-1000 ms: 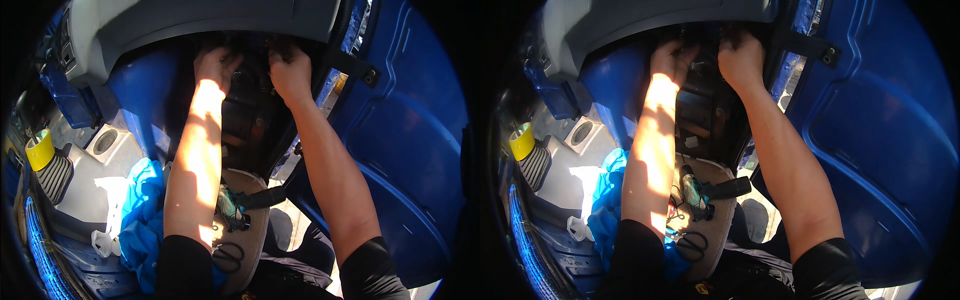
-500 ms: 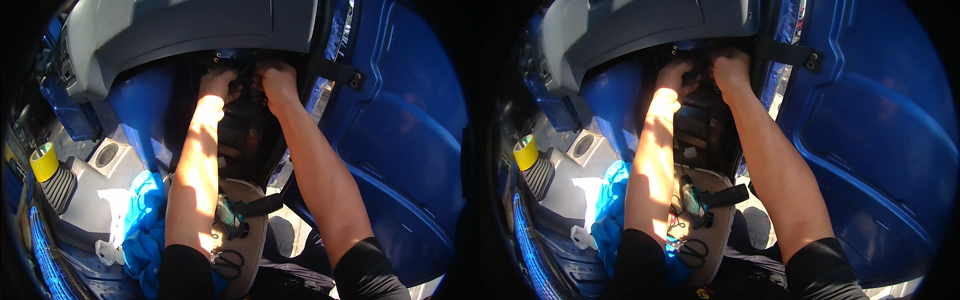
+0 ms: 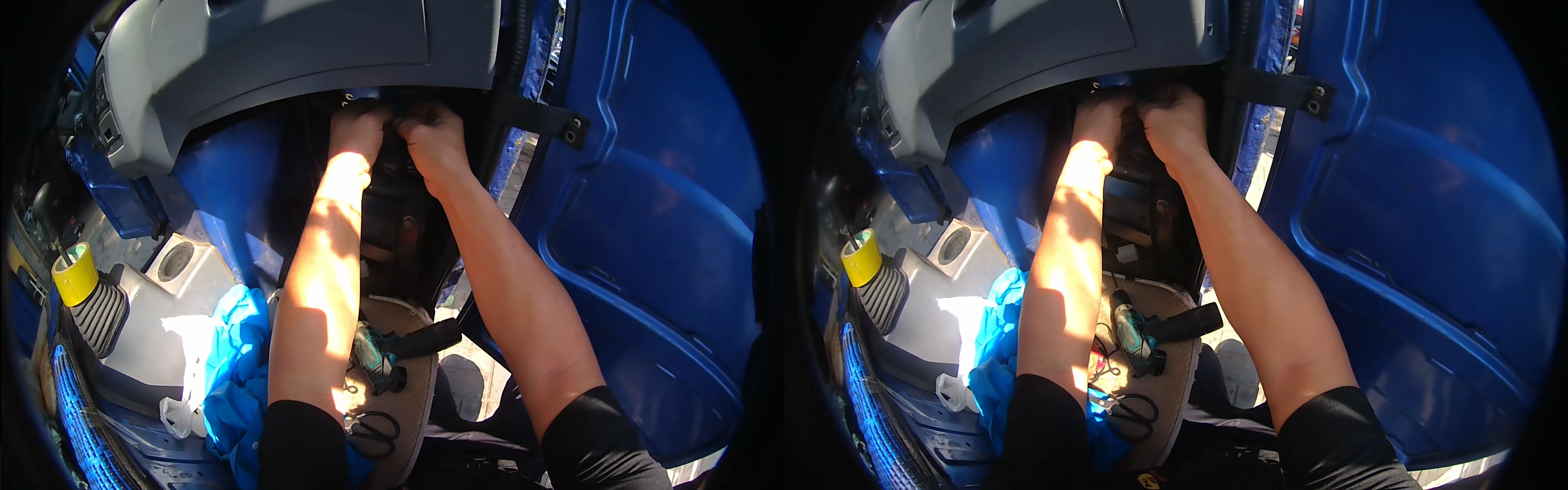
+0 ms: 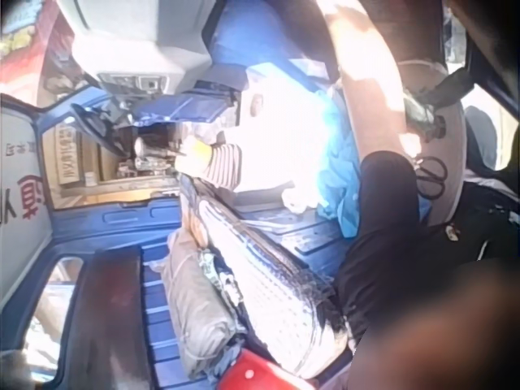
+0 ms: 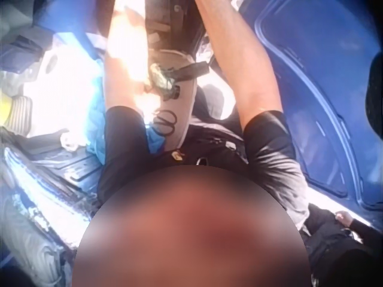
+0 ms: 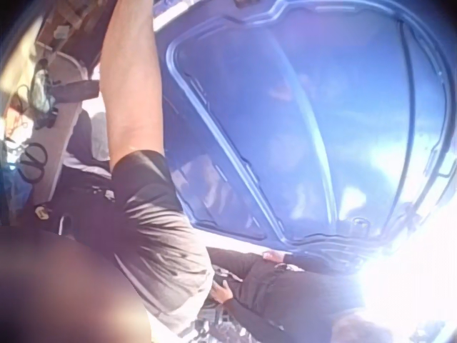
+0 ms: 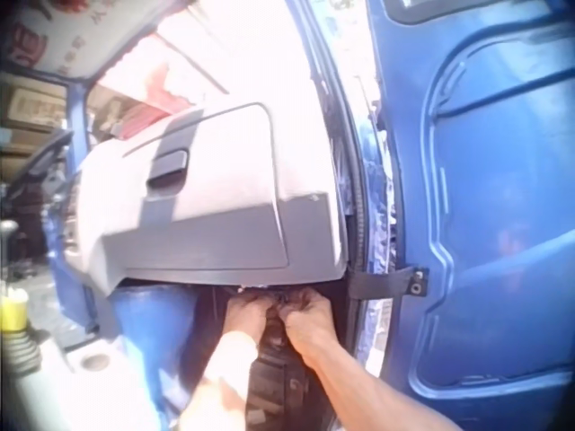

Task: The person selects pliers from a cluttered workbench, cuts a wire, and then works inside the driver's side of a blue truck, manipulating wires under the dashboard.

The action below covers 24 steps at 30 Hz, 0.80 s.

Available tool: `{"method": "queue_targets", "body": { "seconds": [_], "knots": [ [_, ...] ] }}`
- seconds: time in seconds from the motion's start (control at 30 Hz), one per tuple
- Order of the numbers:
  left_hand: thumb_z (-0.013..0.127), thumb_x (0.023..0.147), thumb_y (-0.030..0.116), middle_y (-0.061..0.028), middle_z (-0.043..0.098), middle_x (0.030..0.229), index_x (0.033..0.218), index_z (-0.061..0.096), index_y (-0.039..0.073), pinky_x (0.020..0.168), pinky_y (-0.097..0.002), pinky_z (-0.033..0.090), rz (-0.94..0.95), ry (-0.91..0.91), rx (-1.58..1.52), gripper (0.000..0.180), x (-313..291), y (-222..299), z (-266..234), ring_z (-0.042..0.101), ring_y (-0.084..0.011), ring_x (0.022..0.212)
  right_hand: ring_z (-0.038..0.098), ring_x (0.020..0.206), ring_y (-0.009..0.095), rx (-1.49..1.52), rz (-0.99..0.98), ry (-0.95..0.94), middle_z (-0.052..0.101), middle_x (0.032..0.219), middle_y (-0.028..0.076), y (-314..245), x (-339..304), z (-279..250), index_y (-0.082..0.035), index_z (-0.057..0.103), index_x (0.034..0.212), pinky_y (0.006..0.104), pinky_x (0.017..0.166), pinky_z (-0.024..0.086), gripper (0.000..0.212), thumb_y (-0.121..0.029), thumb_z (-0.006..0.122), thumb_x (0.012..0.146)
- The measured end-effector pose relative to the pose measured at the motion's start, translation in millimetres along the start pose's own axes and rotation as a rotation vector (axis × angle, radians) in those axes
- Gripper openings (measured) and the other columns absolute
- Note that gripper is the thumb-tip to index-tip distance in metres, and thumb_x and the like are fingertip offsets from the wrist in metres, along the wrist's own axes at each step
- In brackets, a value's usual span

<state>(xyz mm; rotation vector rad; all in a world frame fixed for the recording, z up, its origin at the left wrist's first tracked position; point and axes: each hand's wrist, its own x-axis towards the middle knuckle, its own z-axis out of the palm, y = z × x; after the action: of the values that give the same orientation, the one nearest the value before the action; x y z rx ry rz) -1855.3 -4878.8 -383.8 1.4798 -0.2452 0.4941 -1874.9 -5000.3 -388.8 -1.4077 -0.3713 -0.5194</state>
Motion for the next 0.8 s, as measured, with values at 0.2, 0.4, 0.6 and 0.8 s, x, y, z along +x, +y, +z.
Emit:
{"method": "queue_targets", "body": {
  "seconds": [0.2, 0.4, 0.6, 0.8],
  "knots": [
    [0.065, 0.084, 0.014, -0.0084, 0.065, 0.083, 0.096, 0.065, 0.001, 0.061, -0.0328, 0.052, -0.164, -0.03, -0.158, 0.018, -0.9, 13.2, 14.9, 0.062, -0.0188, 0.068, 0.062, 0.083, 0.019, -0.117, -0.095, 0.032, 0.066, 0.088, 0.011, 0.6, -2.5, -5.2, 0.006, 0.062, 0.099, 0.0321, 0.074, 0.049, 0.026, -0.003, 0.065, 0.075],
    [0.064, 0.087, 0.011, -0.0076, 0.064, 0.084, 0.096, 0.065, 0.004, 0.066, -0.0302, 0.052, -0.273, -0.044, -0.392, 0.012, 0.9, 11.8, 23.1, 0.06, -0.0162, 0.072, 0.064, 0.078, 0.025, -0.392, -0.217, 0.123, 0.065, 0.082, 0.015, -3.4, -6.9, -7.9, 0.004, 0.061, 0.098, 0.0361, 0.072, 0.051, 0.029, -0.008, 0.067, 0.072],
    [0.064, 0.087, 0.01, -0.0049, 0.064, 0.084, 0.095, 0.065, 0.004, 0.066, -0.0274, 0.051, -0.221, -0.061, -0.243, 0.01, 4.1, 13.6, 27.1, 0.059, -0.0134, 0.074, 0.067, 0.091, 0.032, -0.412, -0.221, 0.114, 0.068, 0.096, 0.02, -3.9, -9.9, -8.9, 0.004, 0.062, 0.104, 0.0372, 0.08, 0.051, 0.032, -0.007, 0.064, 0.074],
    [0.064, 0.087, 0.011, -0.0037, 0.062, 0.079, 0.092, 0.065, 0.007, 0.056, -0.0257, 0.048, -0.187, -0.097, -0.067, 0.007, 5.9, 23.4, 19.4, 0.058, -0.012, 0.068, 0.066, 0.096, 0.034, -0.336, -0.325, 0.221, 0.068, 0.099, 0.023, 4.4, -5.0, -7.7, 0.006, 0.061, 0.106, 0.0372, 0.085, 0.05, 0.032, -0.005, 0.056, 0.077]
  ]
}}
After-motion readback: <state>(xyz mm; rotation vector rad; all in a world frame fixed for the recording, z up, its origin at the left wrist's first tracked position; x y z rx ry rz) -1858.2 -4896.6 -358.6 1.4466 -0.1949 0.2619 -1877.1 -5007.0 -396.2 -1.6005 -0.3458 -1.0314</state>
